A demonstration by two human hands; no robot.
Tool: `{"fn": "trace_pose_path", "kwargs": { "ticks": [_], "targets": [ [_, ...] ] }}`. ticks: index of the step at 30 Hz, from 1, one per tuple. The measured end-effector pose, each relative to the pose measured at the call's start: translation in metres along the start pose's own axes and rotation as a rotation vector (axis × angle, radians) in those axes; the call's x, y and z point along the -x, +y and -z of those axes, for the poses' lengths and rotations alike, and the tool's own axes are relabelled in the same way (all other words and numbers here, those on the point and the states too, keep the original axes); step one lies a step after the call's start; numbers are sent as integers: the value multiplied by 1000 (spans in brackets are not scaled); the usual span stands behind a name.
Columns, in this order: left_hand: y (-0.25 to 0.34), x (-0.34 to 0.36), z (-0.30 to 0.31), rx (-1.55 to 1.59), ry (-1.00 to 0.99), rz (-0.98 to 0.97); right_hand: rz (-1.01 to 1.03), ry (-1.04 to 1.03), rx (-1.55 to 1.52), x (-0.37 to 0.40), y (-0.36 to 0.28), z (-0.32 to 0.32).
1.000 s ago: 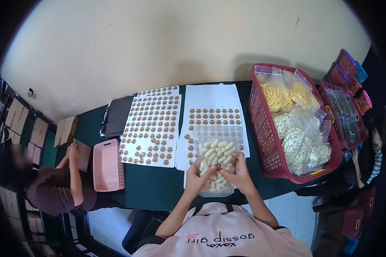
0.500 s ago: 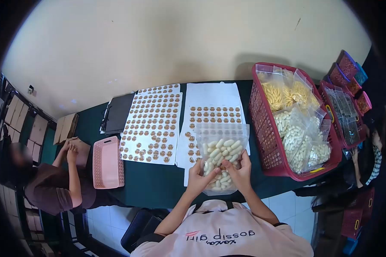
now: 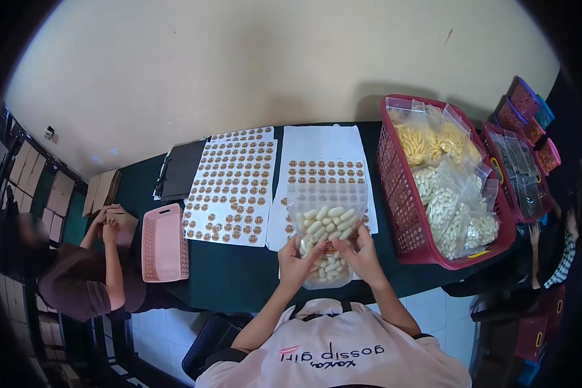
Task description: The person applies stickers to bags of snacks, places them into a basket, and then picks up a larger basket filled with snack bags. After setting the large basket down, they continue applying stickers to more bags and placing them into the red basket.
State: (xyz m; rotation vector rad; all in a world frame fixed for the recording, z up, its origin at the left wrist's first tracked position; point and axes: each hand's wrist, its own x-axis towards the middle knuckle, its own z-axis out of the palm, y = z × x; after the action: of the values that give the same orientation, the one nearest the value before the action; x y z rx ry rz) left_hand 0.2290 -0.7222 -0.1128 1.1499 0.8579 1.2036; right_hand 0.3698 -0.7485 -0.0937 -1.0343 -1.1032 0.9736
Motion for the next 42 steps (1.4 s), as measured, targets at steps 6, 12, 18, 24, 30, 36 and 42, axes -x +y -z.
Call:
{"fn": "trace_pose_path", "kwargs": {
  "ticks": [6,12,18,24,30,36,42],
  "targets": [
    [6,-4,-3,19,42,-41,21,-133,48,-2,-10,3],
    [4,-3,0,-24,23,-11,-78,-145,248,2,-4,3],
    [3,-4,6,76,-94,73,-58,-132,165,0,-2,2],
    [1,-3,12,42,-205,90,-54,-131,3,-2,-5,7],
    [1,0,8,-36,-213,-71,-19,-72,18,-2,-7,3],
    [5,0,9,-21,-159,56,60,22,143,2,4,-5],
    [6,-2,15,93,-144,84,-9,-72,-29,0,13,4]
  ]
}}
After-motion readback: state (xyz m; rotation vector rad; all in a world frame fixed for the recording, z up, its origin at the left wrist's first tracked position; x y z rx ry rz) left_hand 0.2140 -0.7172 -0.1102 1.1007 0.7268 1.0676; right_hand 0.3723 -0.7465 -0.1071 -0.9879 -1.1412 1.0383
